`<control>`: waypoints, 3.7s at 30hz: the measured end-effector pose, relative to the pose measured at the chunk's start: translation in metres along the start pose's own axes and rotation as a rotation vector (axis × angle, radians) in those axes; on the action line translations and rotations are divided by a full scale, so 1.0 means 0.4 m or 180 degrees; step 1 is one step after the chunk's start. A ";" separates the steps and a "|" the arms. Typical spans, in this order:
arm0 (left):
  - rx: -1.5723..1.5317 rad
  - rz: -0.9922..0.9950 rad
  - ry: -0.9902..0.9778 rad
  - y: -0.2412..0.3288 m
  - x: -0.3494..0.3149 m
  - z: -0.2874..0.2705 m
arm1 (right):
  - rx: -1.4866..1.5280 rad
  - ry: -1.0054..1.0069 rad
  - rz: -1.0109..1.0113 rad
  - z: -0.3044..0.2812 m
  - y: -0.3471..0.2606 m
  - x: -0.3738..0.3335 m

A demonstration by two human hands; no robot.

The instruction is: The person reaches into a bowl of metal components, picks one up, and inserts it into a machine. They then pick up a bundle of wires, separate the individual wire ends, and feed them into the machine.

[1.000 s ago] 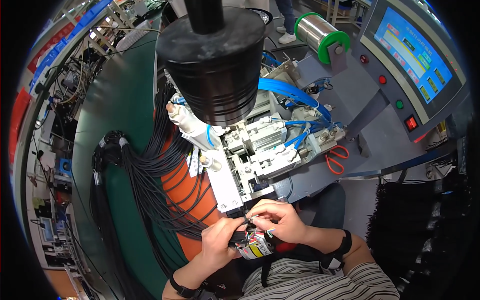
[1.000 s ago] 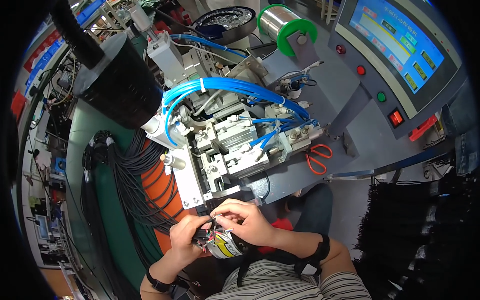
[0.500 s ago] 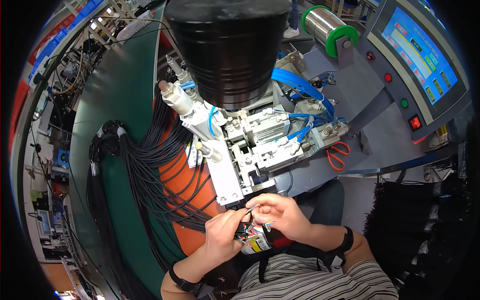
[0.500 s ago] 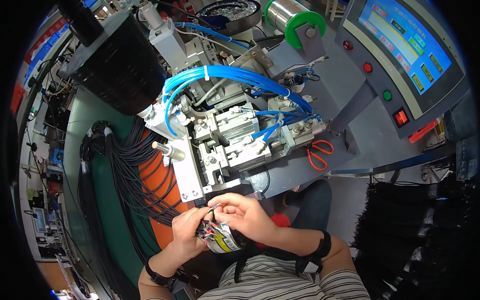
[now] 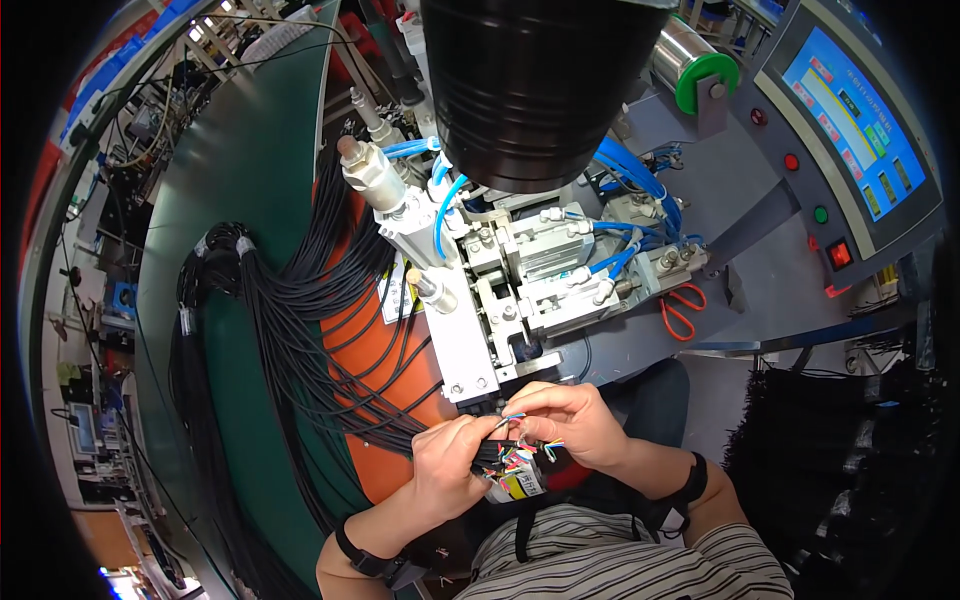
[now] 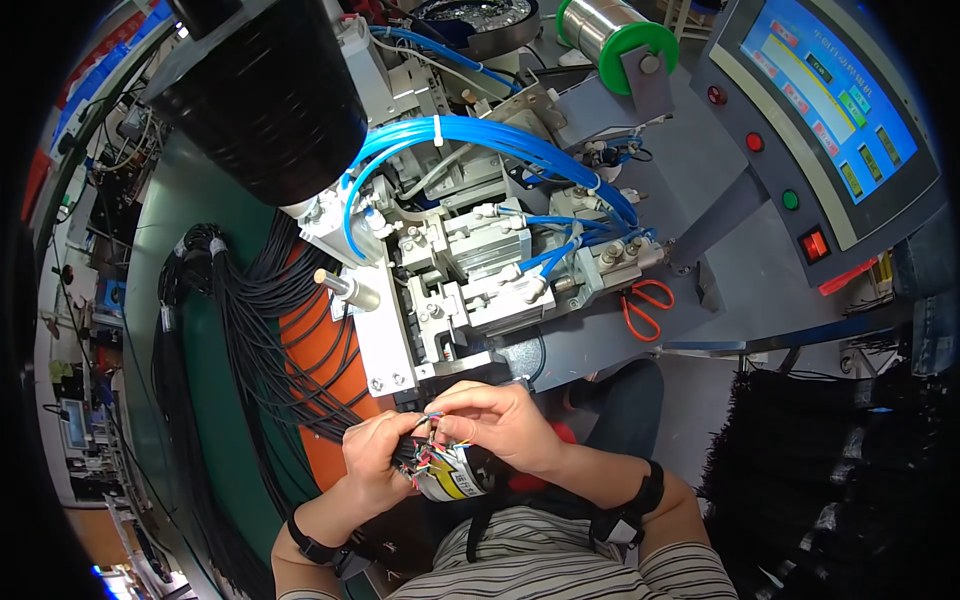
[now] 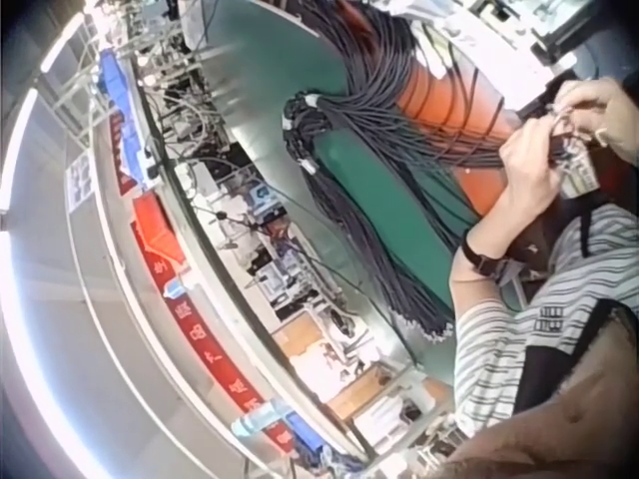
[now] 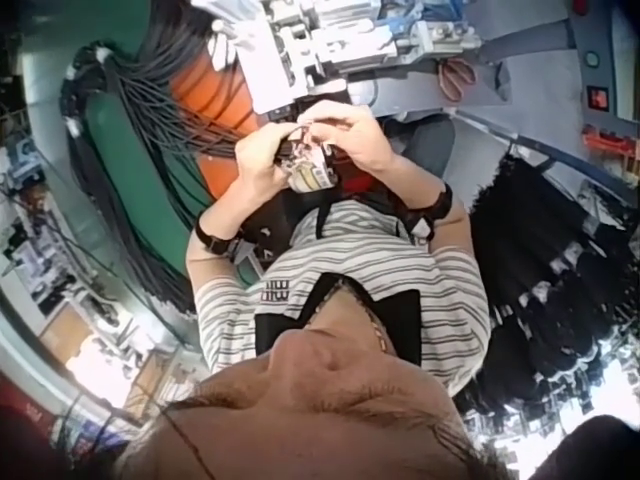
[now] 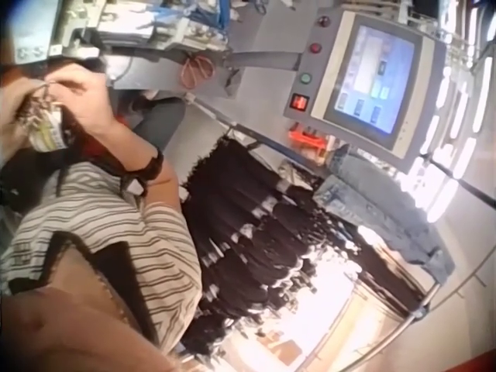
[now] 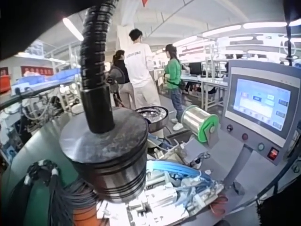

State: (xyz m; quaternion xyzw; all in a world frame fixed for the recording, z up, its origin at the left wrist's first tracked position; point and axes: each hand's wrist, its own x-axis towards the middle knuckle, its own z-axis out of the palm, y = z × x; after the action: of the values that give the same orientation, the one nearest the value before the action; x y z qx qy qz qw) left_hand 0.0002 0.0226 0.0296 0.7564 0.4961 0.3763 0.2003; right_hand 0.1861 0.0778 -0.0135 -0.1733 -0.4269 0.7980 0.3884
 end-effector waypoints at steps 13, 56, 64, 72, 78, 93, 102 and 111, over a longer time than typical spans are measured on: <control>-0.1339 -0.0957 -0.0905 -0.032 0.024 -0.042 | -0.0873 -0.0370 0.0081 -0.029 -0.051 0.024; 0.1740 0.0412 -0.1322 0.028 0.033 -0.026 | -0.4515 0.0049 -0.1130 -0.012 -0.042 0.028; 0.1533 0.0139 -0.1108 0.025 0.021 -0.029 | -0.4077 0.0053 -0.1169 -0.033 -0.012 0.030; 0.1624 0.0214 -0.0920 0.011 0.020 -0.017 | -0.4541 0.0010 -0.1318 -0.008 -0.032 0.024; 0.1091 0.0068 -0.0650 -0.011 0.003 -0.045 | -0.4042 0.0139 -0.0956 -0.038 -0.030 0.029; 0.0238 -0.0505 0.0052 -0.003 -0.048 -0.044 | -0.1784 -0.0546 -0.0722 -0.012 -0.039 -0.003; 0.0387 0.0032 0.0193 -0.012 -0.060 -0.036 | -0.0261 -0.0234 0.0169 0.028 0.007 -0.005; -0.0220 -0.0162 -0.0174 -0.056 -0.059 -0.009 | -0.1207 -0.0183 -0.0460 0.017 0.011 -0.002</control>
State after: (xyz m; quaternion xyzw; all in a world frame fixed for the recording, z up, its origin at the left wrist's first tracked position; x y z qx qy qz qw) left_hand -0.0214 0.0107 0.0080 0.7462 0.4962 0.3671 0.2493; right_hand 0.1802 0.0720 -0.0134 -0.1894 -0.5918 0.6780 0.3927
